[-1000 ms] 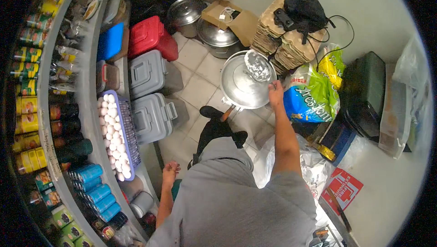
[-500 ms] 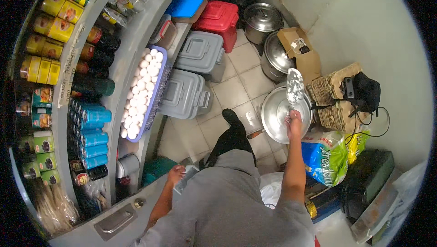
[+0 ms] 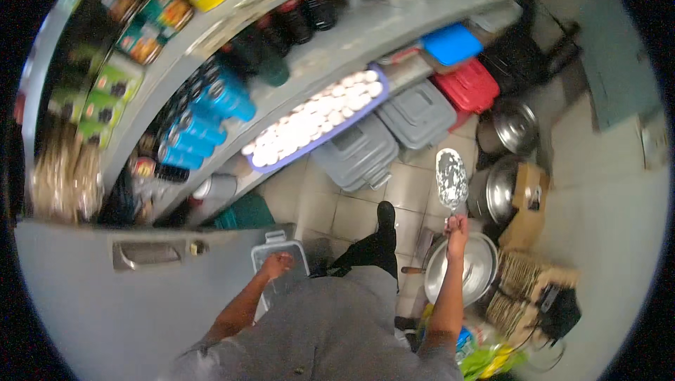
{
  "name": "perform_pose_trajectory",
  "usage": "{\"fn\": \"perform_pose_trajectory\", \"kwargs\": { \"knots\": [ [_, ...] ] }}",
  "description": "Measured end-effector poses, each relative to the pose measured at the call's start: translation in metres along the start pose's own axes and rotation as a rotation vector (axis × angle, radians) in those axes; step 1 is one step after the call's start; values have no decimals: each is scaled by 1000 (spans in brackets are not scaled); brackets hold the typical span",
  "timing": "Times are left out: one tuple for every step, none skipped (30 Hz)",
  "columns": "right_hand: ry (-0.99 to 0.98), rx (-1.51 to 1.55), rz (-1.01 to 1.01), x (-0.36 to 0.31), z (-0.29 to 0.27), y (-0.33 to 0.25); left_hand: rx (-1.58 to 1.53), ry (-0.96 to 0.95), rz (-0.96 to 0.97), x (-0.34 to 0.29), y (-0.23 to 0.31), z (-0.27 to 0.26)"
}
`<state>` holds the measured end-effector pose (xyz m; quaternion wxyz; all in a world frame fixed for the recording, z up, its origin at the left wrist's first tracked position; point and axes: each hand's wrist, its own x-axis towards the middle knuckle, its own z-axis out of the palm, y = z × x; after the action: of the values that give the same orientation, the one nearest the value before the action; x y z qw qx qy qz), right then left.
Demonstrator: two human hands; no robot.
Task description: The person transfers potato starch from a large bag into a grey plastic bin by first using a metal scoop and then by pouring the remaining starch directly from the bag into the bin.
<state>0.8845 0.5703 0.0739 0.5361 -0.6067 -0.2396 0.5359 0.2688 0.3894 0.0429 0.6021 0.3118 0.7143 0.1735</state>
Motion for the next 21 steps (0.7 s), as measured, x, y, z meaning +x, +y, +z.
{"fn": "perform_pose_trajectory", "kwargs": {
  "knots": [
    [-64,-26,9,7,10,-9,-8,-10,35,-8,-24,2],
    [-140,-86,-28,11,12,-15,291,-3,91,-10,-20,11],
    [-214,-153,-50,9,10,-17,586,-15,127,-15,-6,21],
    [-274,-193,-44,13,12,-17,385,46,100,-30,-8,38],
    [-335,-218,-32,15,26,-18,192,133,93,-40,-5,48],
    [-374,-317,-34,13,30,-22,142,163,67,-52,1,60],
    [-408,-409,-48,13,36,-27,116,192,-2,-63,9,68],
    [-433,-449,-16,9,51,-32,94,225,-70,-76,10,70],
    [-484,-462,-20,8,66,-29,58,261,-82,-87,-5,70],
    [-572,-499,2,6,80,-25,62,295,-87,-95,-27,73],
    [-657,-537,24,6,94,-21,67,327,-93,-105,-49,77],
    [-694,-611,31,4,107,-22,31,346,-99,-111,-59,83],
    [-727,-628,21,1,123,-26,-54,334,-143,-117,-64,87],
    [-773,-652,15,-2,138,-30,-139,318,-186,-123,-70,89],
    [-812,-670,4,-2,150,-34,-163,335,-180,-126,-68,90],
    [-890,-648,17,0,164,-36,-179,375,-223,-131,-70,93],
    [-912,-666,6,3,181,-37,-198,421,-265,-134,-72,95],
    [-989,-680,29,-2,205,-40,-229,454,-274,-139,-86,100],
    [-1068,-695,56,-3,226,-43,-251,497,-240,-139,-111,109],
    [-1196,-646,93,4,245,-37,-244,536,-78,-139,-149,121],
    [-1228,-643,89,6,265,-37,-195,598,77,-136,-175,128]
  ]
}}
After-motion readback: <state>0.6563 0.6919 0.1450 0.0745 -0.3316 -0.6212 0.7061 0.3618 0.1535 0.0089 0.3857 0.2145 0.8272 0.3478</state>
